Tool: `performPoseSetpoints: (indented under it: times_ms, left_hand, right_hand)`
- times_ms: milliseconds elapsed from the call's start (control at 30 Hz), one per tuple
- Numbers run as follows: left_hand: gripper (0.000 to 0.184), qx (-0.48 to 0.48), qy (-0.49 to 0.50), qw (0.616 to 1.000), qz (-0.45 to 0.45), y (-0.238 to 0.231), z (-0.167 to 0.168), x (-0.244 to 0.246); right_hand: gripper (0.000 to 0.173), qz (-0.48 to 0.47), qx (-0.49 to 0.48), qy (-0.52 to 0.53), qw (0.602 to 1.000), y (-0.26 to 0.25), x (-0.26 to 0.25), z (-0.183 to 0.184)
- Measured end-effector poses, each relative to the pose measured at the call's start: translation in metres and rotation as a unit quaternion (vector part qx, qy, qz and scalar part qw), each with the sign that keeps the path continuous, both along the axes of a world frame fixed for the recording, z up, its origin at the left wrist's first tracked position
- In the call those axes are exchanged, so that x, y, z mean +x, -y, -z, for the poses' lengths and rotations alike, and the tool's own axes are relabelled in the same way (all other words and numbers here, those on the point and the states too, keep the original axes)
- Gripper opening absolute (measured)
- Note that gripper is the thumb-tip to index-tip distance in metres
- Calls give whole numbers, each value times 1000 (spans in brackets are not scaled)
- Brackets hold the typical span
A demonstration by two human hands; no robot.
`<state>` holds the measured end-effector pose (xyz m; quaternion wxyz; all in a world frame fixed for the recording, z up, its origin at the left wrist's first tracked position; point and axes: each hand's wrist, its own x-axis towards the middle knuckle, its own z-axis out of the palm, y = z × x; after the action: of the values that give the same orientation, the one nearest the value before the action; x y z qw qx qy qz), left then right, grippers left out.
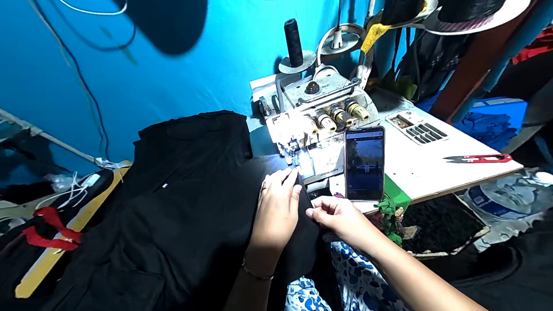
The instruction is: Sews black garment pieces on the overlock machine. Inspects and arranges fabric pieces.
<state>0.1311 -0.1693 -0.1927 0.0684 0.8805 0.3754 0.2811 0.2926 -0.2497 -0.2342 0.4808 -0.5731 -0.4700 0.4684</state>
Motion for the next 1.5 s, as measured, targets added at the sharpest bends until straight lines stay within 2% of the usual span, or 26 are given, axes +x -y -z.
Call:
performPoseSetpoints:
  times_ms: [100, 200, 333, 400, 467, 567, 633, 667, 733, 767, 800, 833, 867, 900, 933, 967, 1033, 1100, 1200, 1267, 1400, 1500]
  left_hand:
    - [26, -3, 44, 999, -30, -11, -17, -7]
    - [28, 2, 35, 998, -58, -42, -35, -3]
    - [31, -107, 2, 993, -56, -92, -41, 16]
    - [24, -151, 1, 986, -68, -98, -42, 23]
    - [21, -151, 8, 985, -77, -97, -42, 25]
    - [27, -135, 26, 985, -105, -92, -42, 24]
    - [30, -142, 126, 971, -143, -86, -42, 22]
    - [28, -161, 219, 951, -147, -85, -42, 20]
    - [19, -236, 413, 873, -107, -88, -46, 18]
    - [14, -262, 475, 837, -67, -90, -48, 16]
    - [12, -279, 489, 826, -37, -92, -50, 14]
    - [10, -276, 446, 851, -26, -95, -50, 12]
    - [12, -252, 353, 901, -32, -99, -50, 8]
    - [19, -223, 227, 947, -42, -102, -52, 4]
    - [27, -188, 99, 976, -46, -107, -54, 2]
    - [32, -172, 0, 984, -43, -110, -56, 3]
    - [38, -170, -107, 978, -52, -110, -62, 8]
    - [34, -169, -141, 972, -79, -106, -70, 15]
    - [30, -127, -169, 972, -98, -106, -70, 22]
    - [26, -70, -187, 975, -92, -105, -63, 22]
    - [17, 51, -213, 971, -94, -103, -59, 12]
    - [10, 93, -196, 972, -95, -92, -61, -4]
  right_hand:
    - [12, -27, -18, -18, 999, 7, 1, 0]
    - [10, -22, -24, -63, 997, 20, 4, -16]
    - [13, -32, -26, -9, 999, 21, 8, -23]
    - [15, -34, -40, 14, 999, 17, 11, -15]
    - [14, -33, -41, 16, 998, 14, 13, -7]
    - [14, -33, -33, 16, 999, 10, 13, -1]
    - [16, -39, -31, 20, 999, 9, 13, 3]
    - [17, -41, -29, 19, 999, 8, 14, 4]
    - [15, -41, -30, 15, 999, 7, 15, 5]
    - [15, -44, -34, 19, 998, 7, 16, 5]
    - [15, -41, -38, 28, 998, 6, 17, 5]
    - [16, -33, -37, 45, 998, 5, 16, 2]
    - [19, -10, -28, 69, 997, 4, 15, -1]
    - [22, 29, -7, 106, 994, 1, 12, -6]
    - [26, 84, 26, 153, 984, -5, 7, -9]
    - [31, 139, 49, 198, 969, -12, 3, -13]
    - [43, 207, 58, 254, 943, -31, -2, -26]
    - [50, 210, 42, 260, 942, -50, -6, -38]
    - [33, 197, 41, 240, 950, -66, -12, -46]
    - [31, 209, 33, 246, 946, -69, -12, -49]
    - [25, 239, 50, 318, 916, -56, -8, -38]
    - [27, 275, 110, 367, 882, -41, -14, -29]
